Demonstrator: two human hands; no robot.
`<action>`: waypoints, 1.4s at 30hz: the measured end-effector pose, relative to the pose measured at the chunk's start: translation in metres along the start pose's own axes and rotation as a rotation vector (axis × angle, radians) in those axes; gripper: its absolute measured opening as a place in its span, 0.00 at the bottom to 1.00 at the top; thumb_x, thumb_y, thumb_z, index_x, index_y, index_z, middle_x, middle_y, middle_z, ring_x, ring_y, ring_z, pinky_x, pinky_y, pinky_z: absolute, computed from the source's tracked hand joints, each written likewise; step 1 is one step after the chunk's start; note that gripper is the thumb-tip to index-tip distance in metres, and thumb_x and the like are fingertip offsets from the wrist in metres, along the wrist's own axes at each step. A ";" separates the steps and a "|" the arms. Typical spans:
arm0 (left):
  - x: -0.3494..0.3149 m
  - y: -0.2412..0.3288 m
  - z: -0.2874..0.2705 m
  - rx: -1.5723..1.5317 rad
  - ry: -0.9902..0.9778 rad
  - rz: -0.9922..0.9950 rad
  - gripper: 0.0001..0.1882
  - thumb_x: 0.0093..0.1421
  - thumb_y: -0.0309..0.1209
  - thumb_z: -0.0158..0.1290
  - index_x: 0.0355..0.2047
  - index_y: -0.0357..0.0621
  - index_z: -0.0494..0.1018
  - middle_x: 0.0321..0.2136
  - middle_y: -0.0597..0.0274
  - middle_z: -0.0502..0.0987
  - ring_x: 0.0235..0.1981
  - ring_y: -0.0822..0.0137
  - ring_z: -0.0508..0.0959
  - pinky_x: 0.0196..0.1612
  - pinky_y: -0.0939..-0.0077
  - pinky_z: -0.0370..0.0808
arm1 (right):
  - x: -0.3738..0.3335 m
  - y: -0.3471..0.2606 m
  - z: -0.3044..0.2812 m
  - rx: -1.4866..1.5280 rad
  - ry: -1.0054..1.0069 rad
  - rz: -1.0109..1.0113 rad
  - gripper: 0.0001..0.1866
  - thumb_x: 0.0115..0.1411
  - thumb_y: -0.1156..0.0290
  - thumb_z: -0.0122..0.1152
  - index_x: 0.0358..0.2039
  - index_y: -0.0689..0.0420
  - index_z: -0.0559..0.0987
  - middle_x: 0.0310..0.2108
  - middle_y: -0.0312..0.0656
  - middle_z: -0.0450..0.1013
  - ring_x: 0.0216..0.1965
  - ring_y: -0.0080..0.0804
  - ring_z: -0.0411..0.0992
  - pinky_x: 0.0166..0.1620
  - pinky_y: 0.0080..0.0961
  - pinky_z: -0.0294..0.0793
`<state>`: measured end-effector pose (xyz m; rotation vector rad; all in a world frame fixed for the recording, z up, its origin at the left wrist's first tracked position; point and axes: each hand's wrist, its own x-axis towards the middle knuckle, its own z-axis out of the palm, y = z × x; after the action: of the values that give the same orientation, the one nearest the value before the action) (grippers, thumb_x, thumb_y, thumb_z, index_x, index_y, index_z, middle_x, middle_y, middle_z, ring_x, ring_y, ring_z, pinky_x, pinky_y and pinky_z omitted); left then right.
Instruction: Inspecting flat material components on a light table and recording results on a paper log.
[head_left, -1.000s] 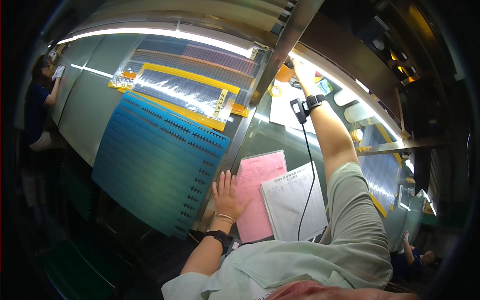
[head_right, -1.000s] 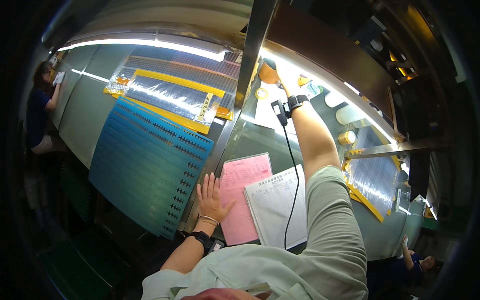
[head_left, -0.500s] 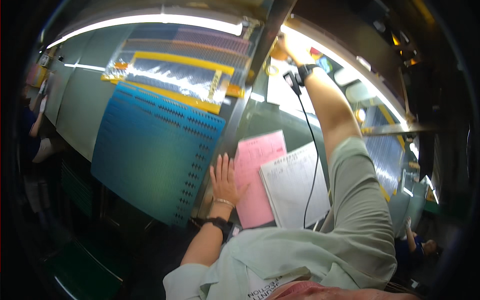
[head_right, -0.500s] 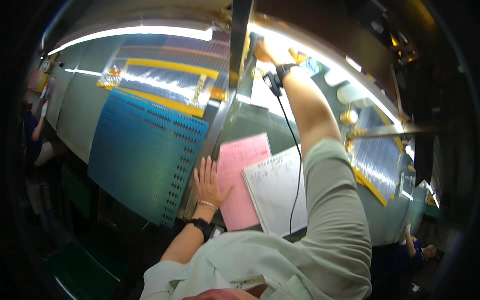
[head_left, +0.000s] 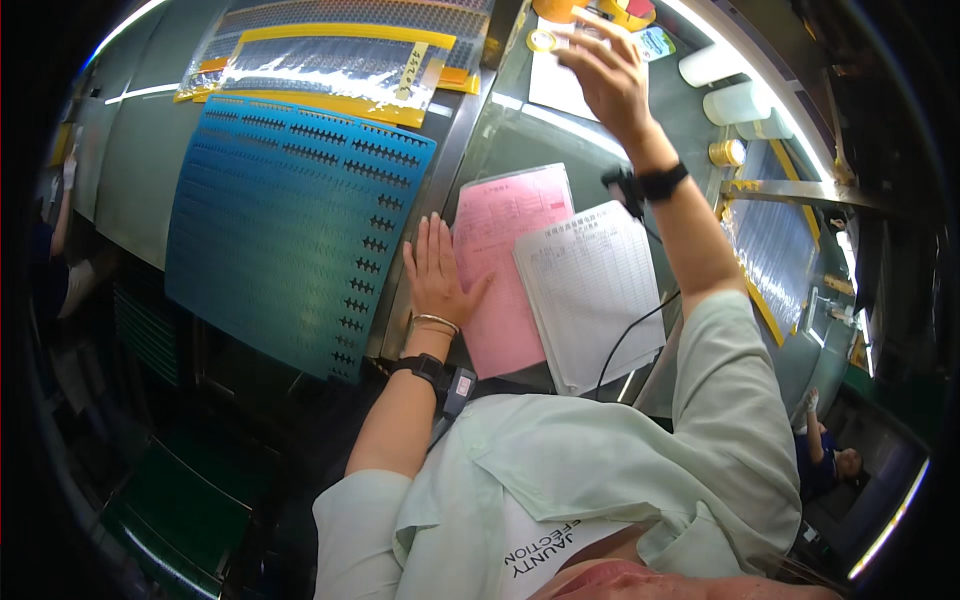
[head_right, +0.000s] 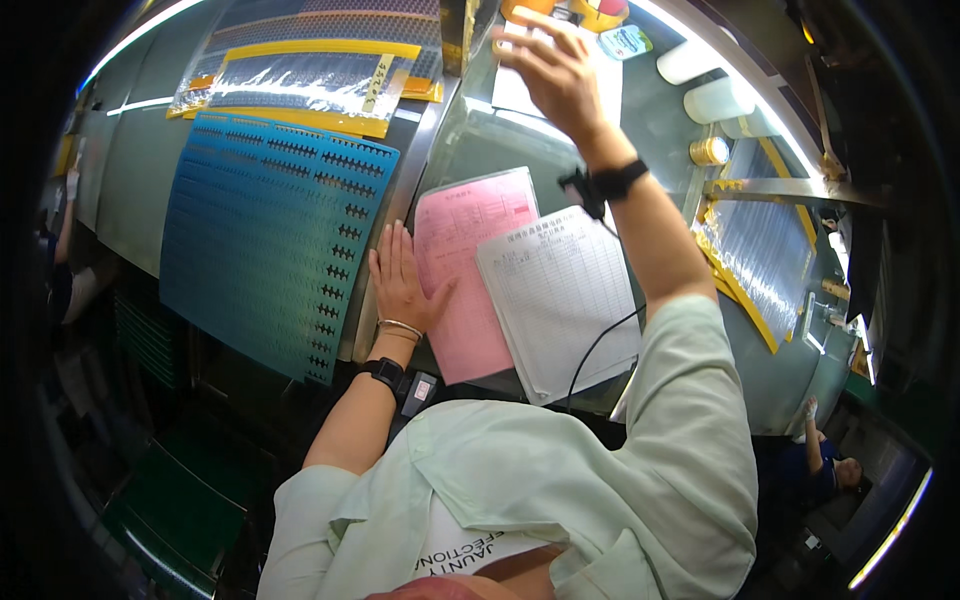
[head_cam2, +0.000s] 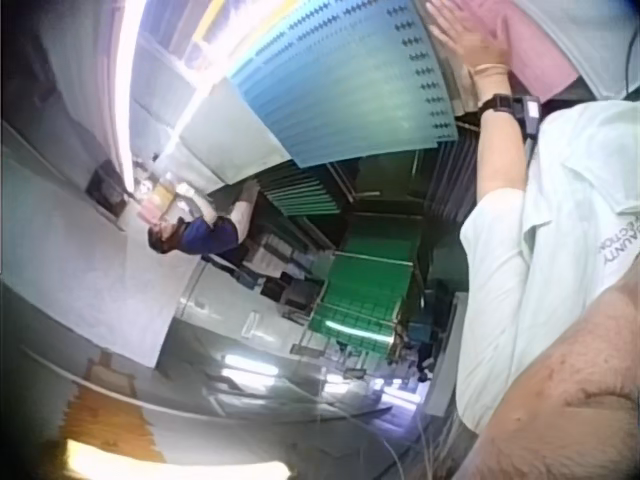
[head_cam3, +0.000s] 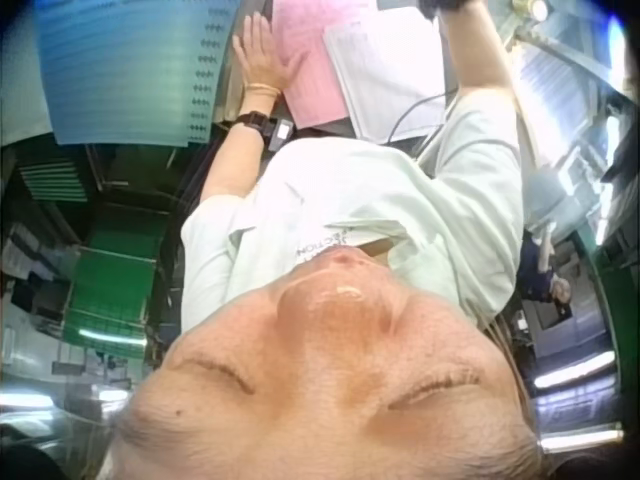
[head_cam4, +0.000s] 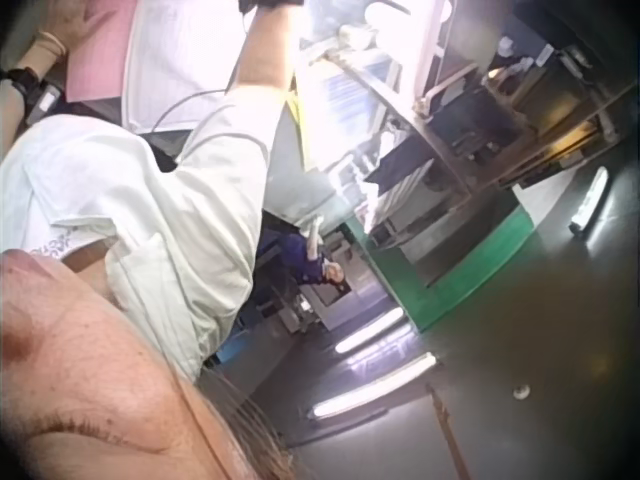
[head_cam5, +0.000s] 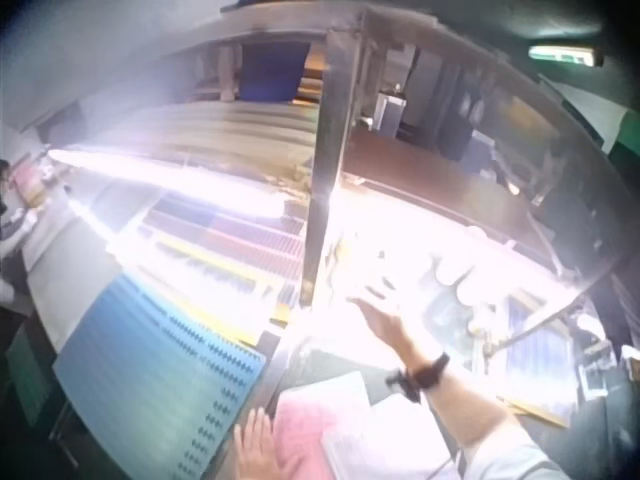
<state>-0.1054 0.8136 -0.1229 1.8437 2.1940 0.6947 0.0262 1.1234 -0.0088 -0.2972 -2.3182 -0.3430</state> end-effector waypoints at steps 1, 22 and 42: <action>-0.001 -0.002 0.001 0.015 0.003 -0.002 0.49 0.48 0.52 0.54 0.61 0.33 0.47 0.62 0.48 0.49 0.64 0.54 0.47 0.62 0.52 0.40 | -0.012 -0.020 -0.015 0.153 -0.023 0.062 0.07 0.52 0.77 0.55 0.34 0.55 0.76 0.32 0.40 0.73 0.32 0.33 0.72 0.36 0.33 0.70; -0.007 -0.009 0.014 0.134 0.094 0.045 0.49 0.49 0.54 0.54 0.61 0.35 0.48 0.61 0.49 0.53 0.63 0.57 0.51 0.63 0.56 0.44 | -0.172 -0.165 -0.185 1.173 0.130 1.758 0.23 0.67 0.60 0.34 0.40 0.66 0.74 0.17 0.36 0.67 0.25 0.24 0.71 0.34 0.19 0.68; -0.010 -0.012 0.011 0.076 0.146 0.054 0.53 0.42 0.56 0.60 0.60 0.39 0.50 0.59 0.45 0.53 0.60 0.48 0.54 0.62 0.57 0.50 | -0.229 -0.186 -0.140 0.476 0.121 1.262 0.12 0.61 0.76 0.43 0.42 0.64 0.72 0.37 0.43 0.72 0.41 0.26 0.68 0.48 0.22 0.64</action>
<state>-0.1093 0.8053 -0.1401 1.9542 2.2973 0.7900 0.2173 0.8777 -0.1081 -1.3084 -1.6011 0.7670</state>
